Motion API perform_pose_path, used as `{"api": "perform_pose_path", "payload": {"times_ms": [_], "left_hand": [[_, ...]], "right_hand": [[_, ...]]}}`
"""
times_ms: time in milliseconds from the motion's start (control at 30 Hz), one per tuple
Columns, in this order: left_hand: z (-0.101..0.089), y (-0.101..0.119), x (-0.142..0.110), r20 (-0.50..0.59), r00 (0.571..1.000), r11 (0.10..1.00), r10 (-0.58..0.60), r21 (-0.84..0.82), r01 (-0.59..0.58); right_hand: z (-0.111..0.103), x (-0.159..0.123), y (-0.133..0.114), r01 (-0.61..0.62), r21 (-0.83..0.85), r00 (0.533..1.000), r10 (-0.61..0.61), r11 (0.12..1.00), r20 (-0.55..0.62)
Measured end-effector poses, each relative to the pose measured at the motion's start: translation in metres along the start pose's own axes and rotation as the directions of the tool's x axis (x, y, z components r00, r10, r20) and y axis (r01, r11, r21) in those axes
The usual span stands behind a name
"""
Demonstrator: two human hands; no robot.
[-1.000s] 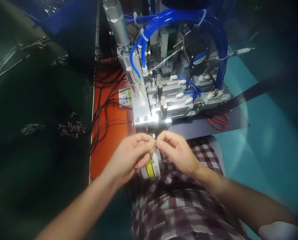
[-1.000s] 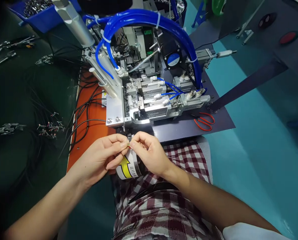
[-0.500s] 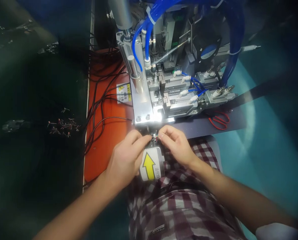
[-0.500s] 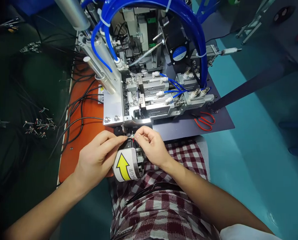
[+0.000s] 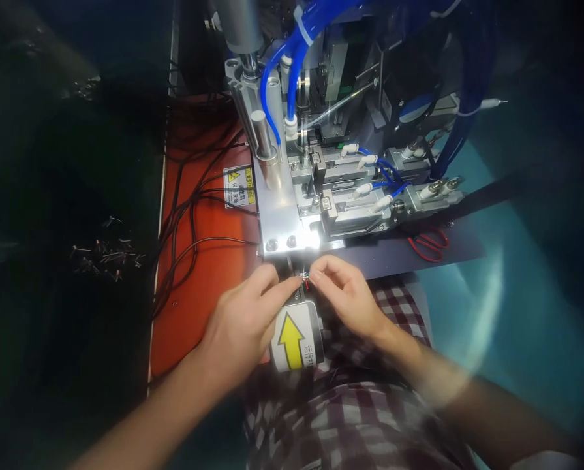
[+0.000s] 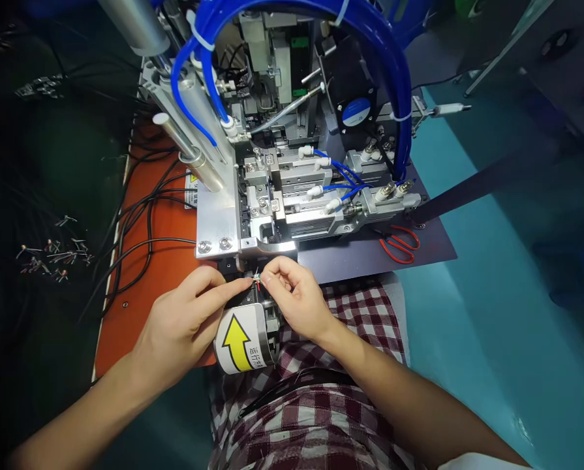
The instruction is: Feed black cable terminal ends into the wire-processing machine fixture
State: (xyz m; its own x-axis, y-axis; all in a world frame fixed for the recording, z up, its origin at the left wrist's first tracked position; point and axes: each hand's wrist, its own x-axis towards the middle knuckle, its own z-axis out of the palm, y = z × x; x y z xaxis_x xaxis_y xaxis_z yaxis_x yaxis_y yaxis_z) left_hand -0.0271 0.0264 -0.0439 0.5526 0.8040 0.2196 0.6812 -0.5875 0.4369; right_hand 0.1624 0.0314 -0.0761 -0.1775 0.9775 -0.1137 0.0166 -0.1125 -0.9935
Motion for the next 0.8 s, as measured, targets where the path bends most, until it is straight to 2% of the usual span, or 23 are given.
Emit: {"api": "perform_pose_path", "payload": {"times_ms": [233,367,600,800], "left_hand": [[0.001,-0.001,-0.001,0.018,1.0,0.999,-0.002,0.049,0.001],[0.0,0.0,-0.001,0.032,0.999,0.998,-0.005,0.063,0.003],[0.0,0.002,0.002,0.033,0.999,0.998,-0.018,0.068,0.016],[0.0,0.002,0.001,0.029,0.999,0.997,-0.014,0.071,0.012]], "right_hand": [[0.001,0.001,0.0,0.006,-0.01,1.0,-0.006,1.0,-0.002],[0.0,0.001,0.001,0.033,-0.075,0.999,-0.034,0.997,-0.011],[-0.005,0.0,0.007,0.275,-0.317,0.96,-0.279,0.908,0.034],[-0.009,0.003,0.009,0.382,-0.402,0.921,-0.378,0.832,0.092]]}}
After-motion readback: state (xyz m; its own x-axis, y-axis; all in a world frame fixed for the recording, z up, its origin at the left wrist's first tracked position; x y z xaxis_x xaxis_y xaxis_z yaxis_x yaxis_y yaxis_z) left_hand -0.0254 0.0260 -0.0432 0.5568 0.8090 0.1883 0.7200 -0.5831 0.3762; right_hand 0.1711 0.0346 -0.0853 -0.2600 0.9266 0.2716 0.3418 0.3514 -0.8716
